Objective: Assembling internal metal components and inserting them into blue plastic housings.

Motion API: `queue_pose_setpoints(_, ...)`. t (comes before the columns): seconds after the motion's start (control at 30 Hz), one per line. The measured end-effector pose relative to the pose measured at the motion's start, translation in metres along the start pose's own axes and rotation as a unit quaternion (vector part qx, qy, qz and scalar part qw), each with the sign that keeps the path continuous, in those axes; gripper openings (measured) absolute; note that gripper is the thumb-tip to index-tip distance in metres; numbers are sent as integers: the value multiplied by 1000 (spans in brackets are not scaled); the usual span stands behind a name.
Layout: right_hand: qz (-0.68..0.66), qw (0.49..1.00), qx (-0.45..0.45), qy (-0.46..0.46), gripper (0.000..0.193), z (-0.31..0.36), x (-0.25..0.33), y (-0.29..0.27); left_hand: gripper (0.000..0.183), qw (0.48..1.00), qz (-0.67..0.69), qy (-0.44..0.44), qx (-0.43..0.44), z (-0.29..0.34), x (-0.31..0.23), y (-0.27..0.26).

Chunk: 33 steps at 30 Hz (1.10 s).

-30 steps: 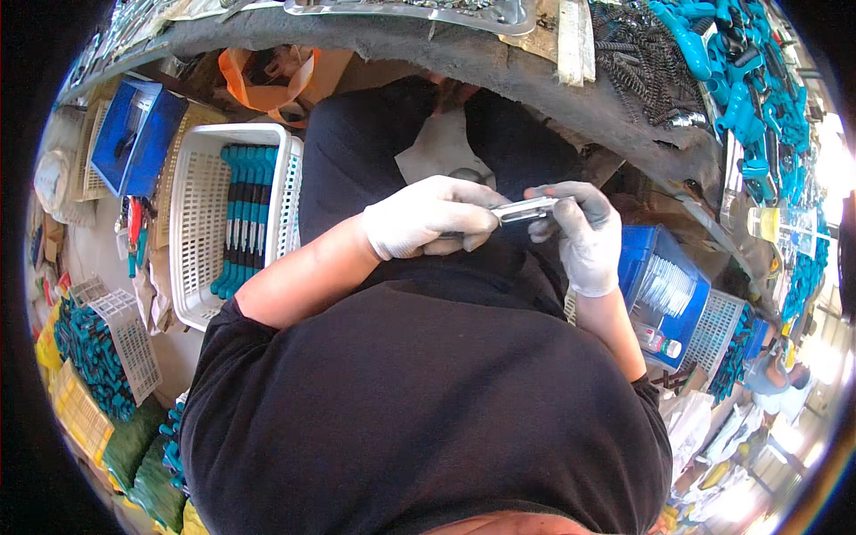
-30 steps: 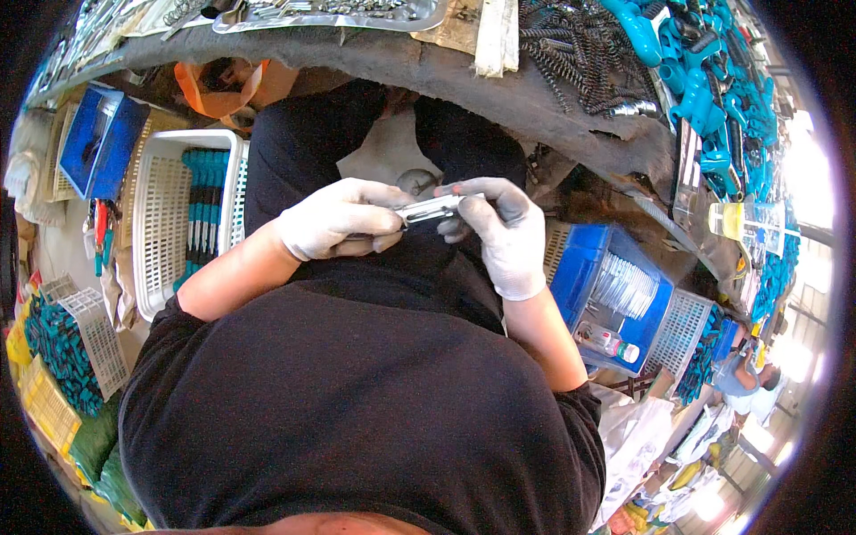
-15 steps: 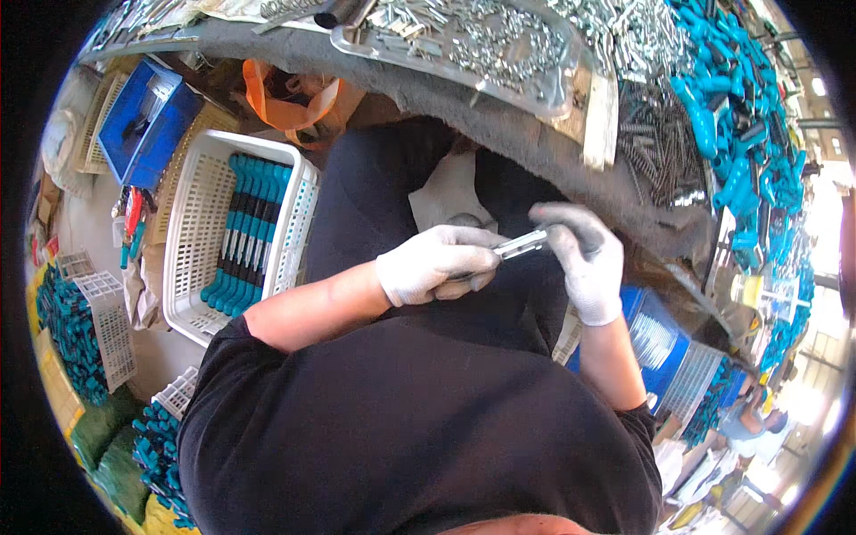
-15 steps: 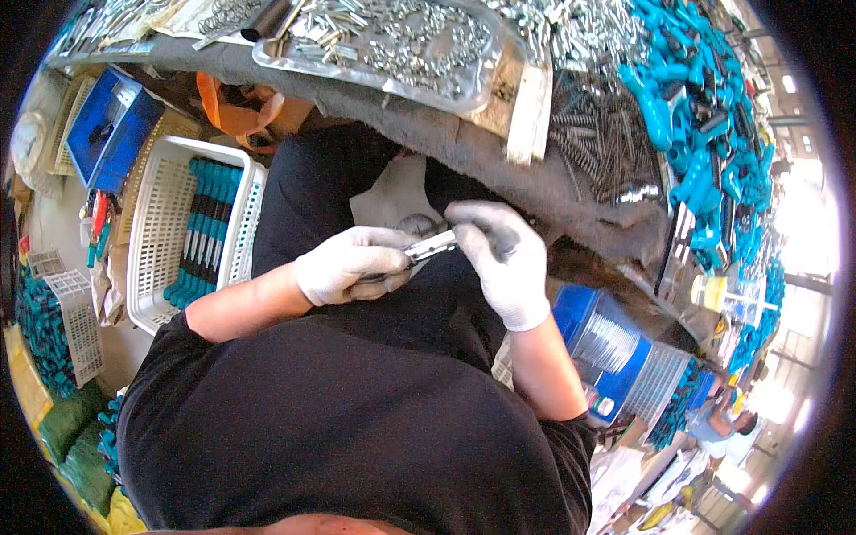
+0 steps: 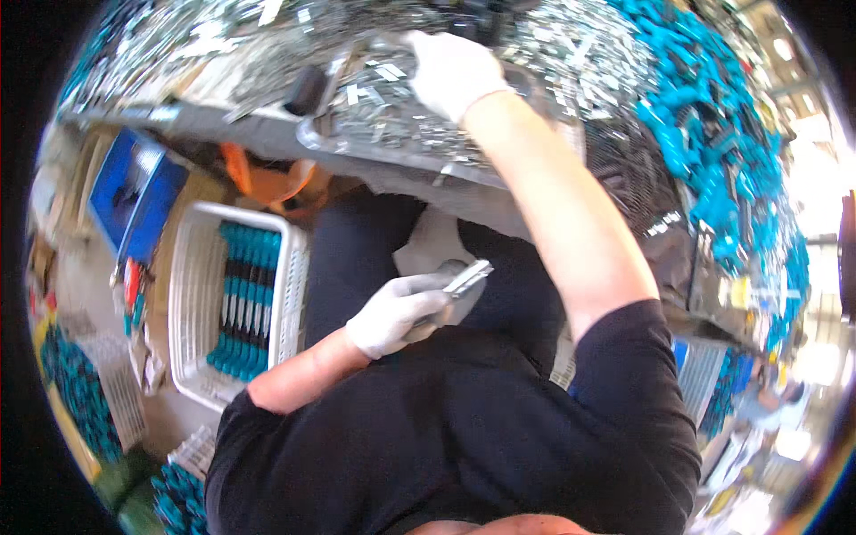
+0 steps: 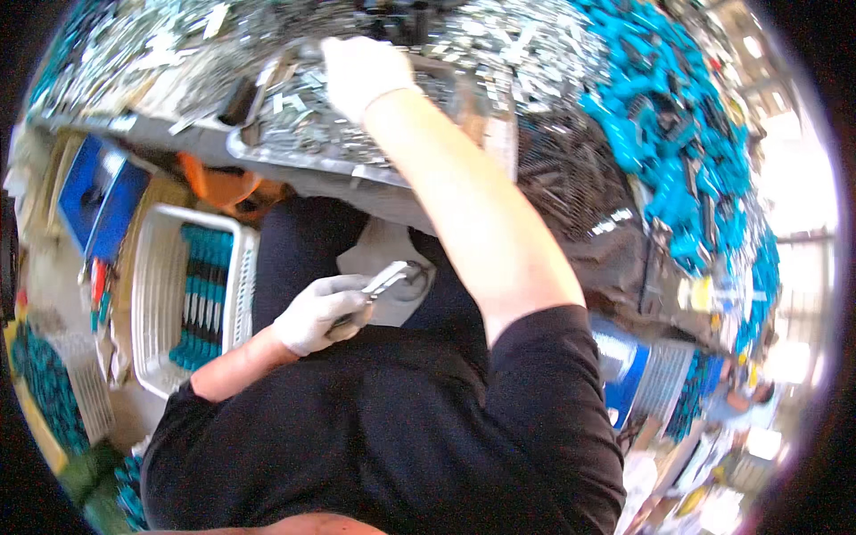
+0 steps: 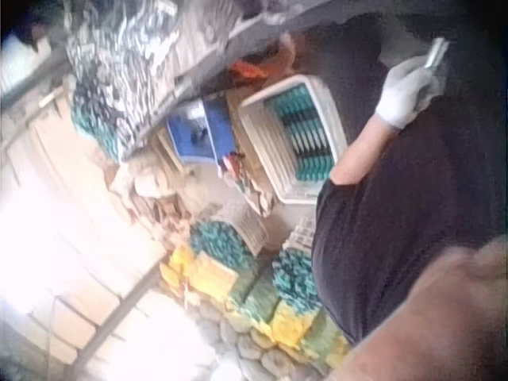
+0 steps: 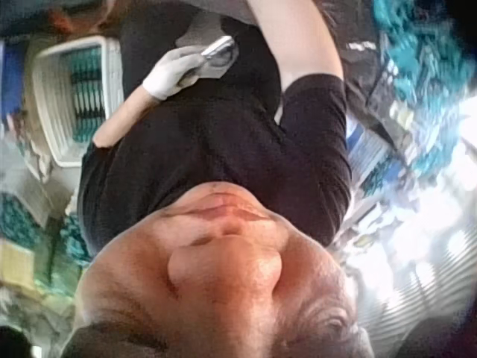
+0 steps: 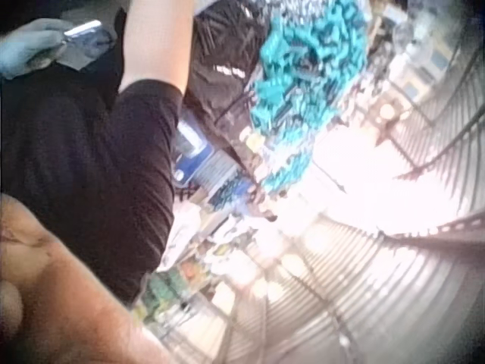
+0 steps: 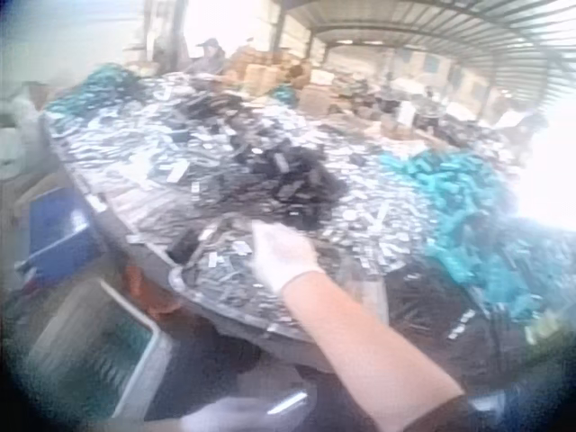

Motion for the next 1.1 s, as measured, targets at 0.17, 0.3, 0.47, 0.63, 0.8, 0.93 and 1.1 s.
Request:
queue_pose_setpoints(0.17,-171,965,-191,53,27,35,-24,-43,34,1000,5,10,8,0,3,0)
queue_pose_setpoints(0.3,-358,919,-90,137,24,122,-26,-110,30,999,24,24,12,10,6,-5)
queue_pose_setpoints(0.47,-394,888,69,227,19,232,-29,-115,30,997,-32,34,68,16,9,7)
queue_pose_setpoints(0.63,-330,922,125,157,23,269,6,-97,32,986,-136,7,100,22,9,23)
queue_pose_setpoints(0.8,-306,928,187,97,30,260,-20,-109,24,983,-159,8,88,17,13,25)
queue_pose_setpoints(0.93,-16,990,-63,128,31,205,-143,-148,24,987,-140,2,75,10,12,24)
queue_pose_setpoints(1.1,320,855,-16,408,46,222,-331,-182,24,987,-139,-43,73,-9,1,40)
Point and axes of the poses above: each hand's wrist, its own z-axis away from the middle knuckle, its own y-axis out of the palm, x = y × z, the point moved 1 cm from there along -z, towards the middle knuckle, and after that the axes turned 11 degrees about -x, right-handed, at the moved point
